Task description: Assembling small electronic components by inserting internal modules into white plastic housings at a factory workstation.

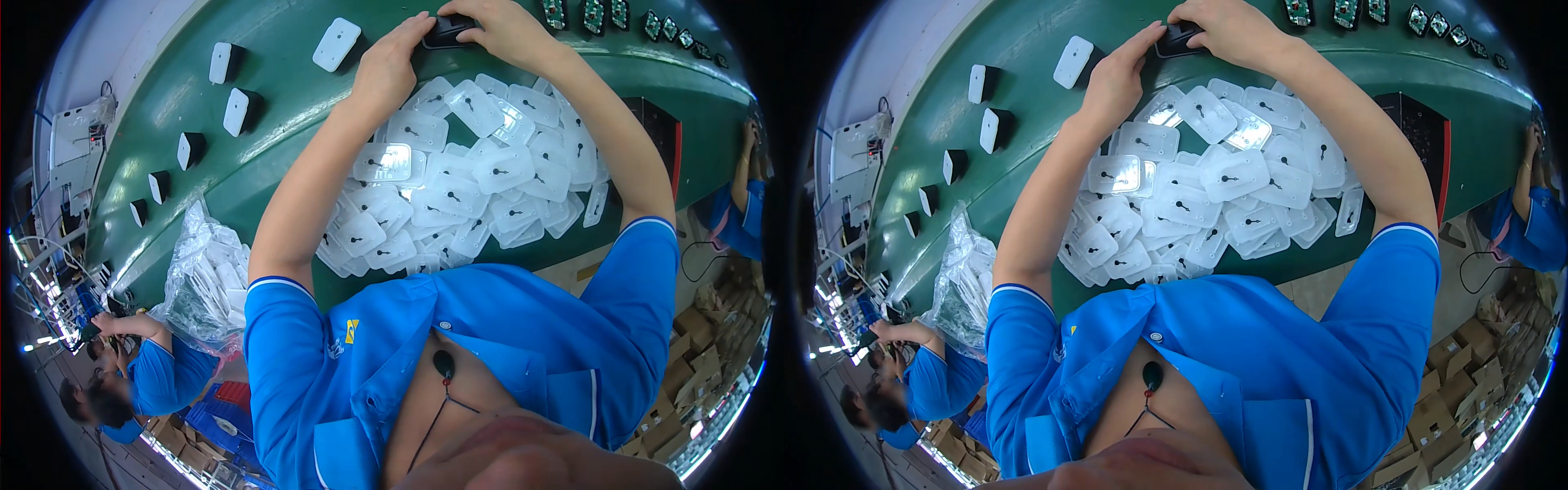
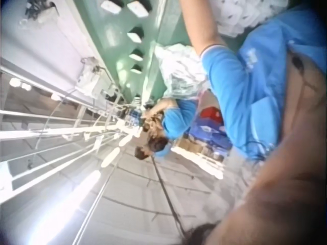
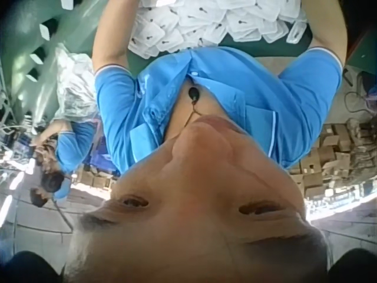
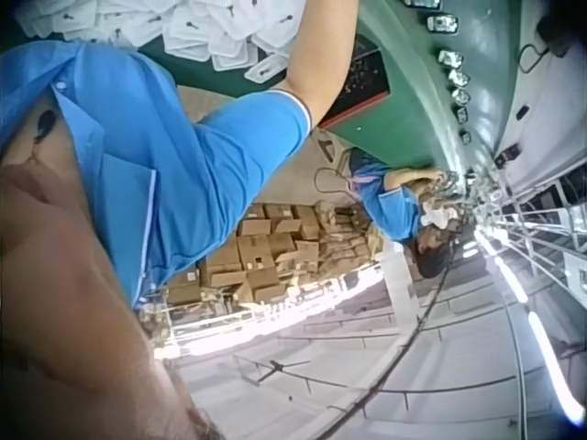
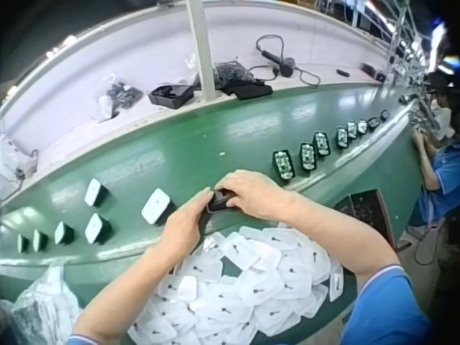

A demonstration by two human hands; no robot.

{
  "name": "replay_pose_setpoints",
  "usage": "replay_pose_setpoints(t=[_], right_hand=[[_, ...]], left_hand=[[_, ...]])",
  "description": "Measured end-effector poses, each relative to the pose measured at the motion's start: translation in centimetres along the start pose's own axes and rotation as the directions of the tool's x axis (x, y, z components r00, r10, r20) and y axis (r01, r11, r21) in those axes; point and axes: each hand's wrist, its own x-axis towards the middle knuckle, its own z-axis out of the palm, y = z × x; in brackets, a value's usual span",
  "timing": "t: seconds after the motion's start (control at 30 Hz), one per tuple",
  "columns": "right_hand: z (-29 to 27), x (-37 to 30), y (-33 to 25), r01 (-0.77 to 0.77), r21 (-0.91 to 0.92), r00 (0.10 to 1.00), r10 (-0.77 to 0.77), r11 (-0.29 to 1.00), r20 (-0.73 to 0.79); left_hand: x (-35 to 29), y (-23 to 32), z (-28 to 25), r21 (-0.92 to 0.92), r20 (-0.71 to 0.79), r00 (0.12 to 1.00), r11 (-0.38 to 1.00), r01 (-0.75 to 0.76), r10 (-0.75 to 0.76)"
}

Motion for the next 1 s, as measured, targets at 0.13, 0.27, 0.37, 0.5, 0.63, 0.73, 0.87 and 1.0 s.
replay_pose_setpoints(t=[0.13,0.27,0.37,0.5,0.63,0.73,0.87,1.0], right_hand=[[0.4,-0.4,-0.3,0.009,0.021,0.998,-0.008,1.0,-0.055],[-1.6,-0.5,-4.1,-0.035,-0.016,0.999,0.035,0.999,-0.041],[-0.9,-0.7,-3.7,-0.027,-0.077,0.998,0.022,0.997,-0.064],[0.9,-1.4,-1.7,0.018,-0.205,0.989,-0.047,0.979,-0.138],[1.1,-1.3,-1.7,0.065,-0.071,0.992,-0.072,0.995,-0.104],[0.9,-1.1,-1.7,0.064,-0.04,0.997,-0.066,0.997,-0.04],[0.3,-1.6,-3.2,0.046,-0.128,0.999,-0.049,0.991,-0.022],[0.0,-1.6,-2.1,0.106,-0.048,0.994,-0.106,0.993,0.007]], left_hand=[[0.0,0.4,-0.1,0.051,-0.02,0.999,0.998,-0.032,0.033],[-0.7,-0.2,-0.3,0.091,-0.033,0.998,0.994,-0.056,0.059],[-1.0,-0.2,-0.4,0.112,-0.037,0.996,0.991,-0.076,0.08],[-0.9,0.1,-0.2,0.125,-0.056,0.991,0.985,-0.117,0.124],[-0.3,-0.4,-0.2,-0.013,-0.047,0.989,0.99,-0.143,0.143],[-0.5,-0.7,0.7,0.11,-0.257,0.947,0.979,-0.17,0.193],[-0.4,-1.3,2.4,0.278,-0.222,0.958,0.953,-0.118,0.183],[-0.8,-1.8,2.8,0.356,-0.047,0.986,0.925,-0.134,0.161]])
